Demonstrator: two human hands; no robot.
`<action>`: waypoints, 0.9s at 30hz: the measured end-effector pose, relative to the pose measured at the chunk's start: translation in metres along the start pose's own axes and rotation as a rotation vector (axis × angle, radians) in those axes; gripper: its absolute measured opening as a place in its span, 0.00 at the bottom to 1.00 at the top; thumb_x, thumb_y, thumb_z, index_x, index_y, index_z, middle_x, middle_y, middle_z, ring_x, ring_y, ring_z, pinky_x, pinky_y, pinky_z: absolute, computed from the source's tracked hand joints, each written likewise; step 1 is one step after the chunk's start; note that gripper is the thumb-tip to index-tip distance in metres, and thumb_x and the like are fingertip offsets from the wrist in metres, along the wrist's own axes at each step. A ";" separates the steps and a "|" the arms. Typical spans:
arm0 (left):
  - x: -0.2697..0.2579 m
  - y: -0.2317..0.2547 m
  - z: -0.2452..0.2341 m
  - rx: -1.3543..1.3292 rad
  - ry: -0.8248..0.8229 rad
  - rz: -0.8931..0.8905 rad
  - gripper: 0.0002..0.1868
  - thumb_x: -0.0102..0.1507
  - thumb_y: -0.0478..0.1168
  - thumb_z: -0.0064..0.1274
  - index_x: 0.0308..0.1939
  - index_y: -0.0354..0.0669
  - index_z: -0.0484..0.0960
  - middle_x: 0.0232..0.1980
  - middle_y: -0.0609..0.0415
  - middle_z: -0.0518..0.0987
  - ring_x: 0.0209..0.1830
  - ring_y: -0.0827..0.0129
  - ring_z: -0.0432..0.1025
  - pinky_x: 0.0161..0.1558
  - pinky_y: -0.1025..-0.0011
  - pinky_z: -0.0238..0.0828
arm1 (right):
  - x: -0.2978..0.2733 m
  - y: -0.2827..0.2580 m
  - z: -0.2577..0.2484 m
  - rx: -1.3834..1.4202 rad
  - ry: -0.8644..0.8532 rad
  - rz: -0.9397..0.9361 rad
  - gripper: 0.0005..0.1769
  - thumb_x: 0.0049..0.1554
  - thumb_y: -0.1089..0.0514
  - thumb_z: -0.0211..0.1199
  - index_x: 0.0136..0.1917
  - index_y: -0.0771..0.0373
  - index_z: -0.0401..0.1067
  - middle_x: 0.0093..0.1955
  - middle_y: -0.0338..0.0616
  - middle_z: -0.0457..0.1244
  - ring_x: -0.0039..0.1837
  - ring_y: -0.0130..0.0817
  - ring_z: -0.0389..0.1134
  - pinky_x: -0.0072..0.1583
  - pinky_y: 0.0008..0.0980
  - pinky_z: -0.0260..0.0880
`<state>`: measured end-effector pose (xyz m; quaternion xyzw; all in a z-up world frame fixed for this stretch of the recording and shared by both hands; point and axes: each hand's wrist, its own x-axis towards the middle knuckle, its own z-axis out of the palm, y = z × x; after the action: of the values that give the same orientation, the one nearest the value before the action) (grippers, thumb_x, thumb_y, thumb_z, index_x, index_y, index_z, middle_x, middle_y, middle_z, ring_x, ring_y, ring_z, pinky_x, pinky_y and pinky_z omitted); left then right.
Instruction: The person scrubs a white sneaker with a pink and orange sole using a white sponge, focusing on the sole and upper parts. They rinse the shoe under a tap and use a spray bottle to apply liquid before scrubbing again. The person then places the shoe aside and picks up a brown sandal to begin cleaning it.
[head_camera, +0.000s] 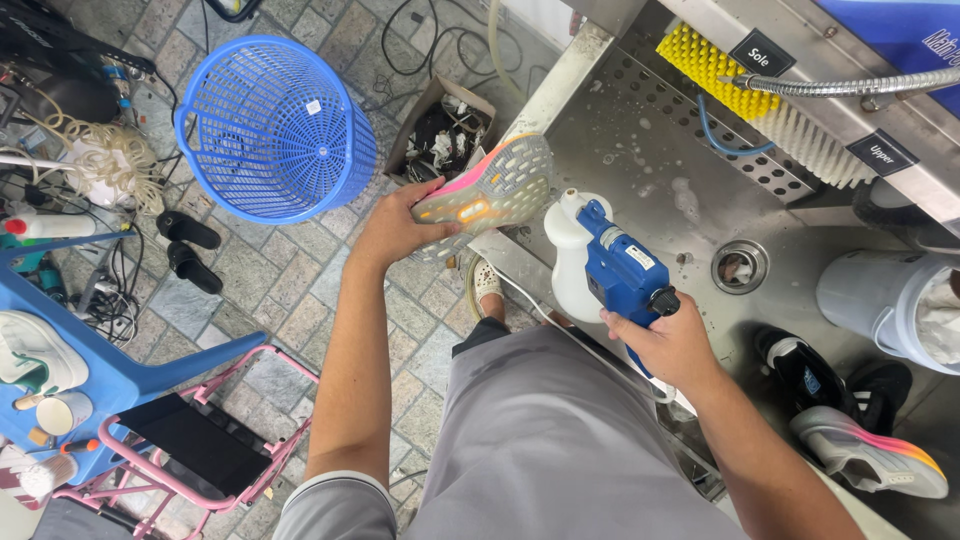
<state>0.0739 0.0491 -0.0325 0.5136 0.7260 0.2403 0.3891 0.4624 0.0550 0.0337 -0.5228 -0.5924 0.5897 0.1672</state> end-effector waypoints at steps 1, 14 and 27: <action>0.000 0.000 0.000 -0.005 -0.002 -0.002 0.44 0.46 0.53 0.73 0.66 0.46 0.78 0.56 0.46 0.83 0.54 0.60 0.79 0.57 0.66 0.73 | 0.000 0.001 0.000 0.010 -0.003 -0.011 0.06 0.53 0.62 0.70 0.43 0.67 0.76 0.34 0.39 0.69 0.37 0.25 0.70 0.42 0.28 0.69; 0.001 0.003 -0.003 -0.021 -0.021 -0.045 0.44 0.46 0.52 0.73 0.65 0.46 0.78 0.55 0.46 0.84 0.53 0.61 0.79 0.57 0.67 0.73 | -0.003 -0.006 0.002 0.049 -0.095 0.036 0.07 0.53 0.62 0.69 0.46 0.66 0.75 0.35 0.39 0.69 0.39 0.23 0.68 0.44 0.26 0.69; -0.012 -0.053 -0.025 -0.331 -0.230 -0.152 0.39 0.50 0.56 0.67 0.62 0.42 0.82 0.57 0.51 0.84 0.57 0.65 0.76 0.61 0.67 0.67 | 0.043 -0.033 0.004 0.239 -0.211 -0.119 0.15 0.53 0.67 0.68 0.55 0.66 0.73 0.46 0.41 0.71 0.46 0.28 0.73 0.50 0.31 0.77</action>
<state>0.0265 0.0202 -0.0539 0.4104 0.6641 0.2661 0.5655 0.4283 0.0964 0.0439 -0.3985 -0.5621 0.6967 0.1995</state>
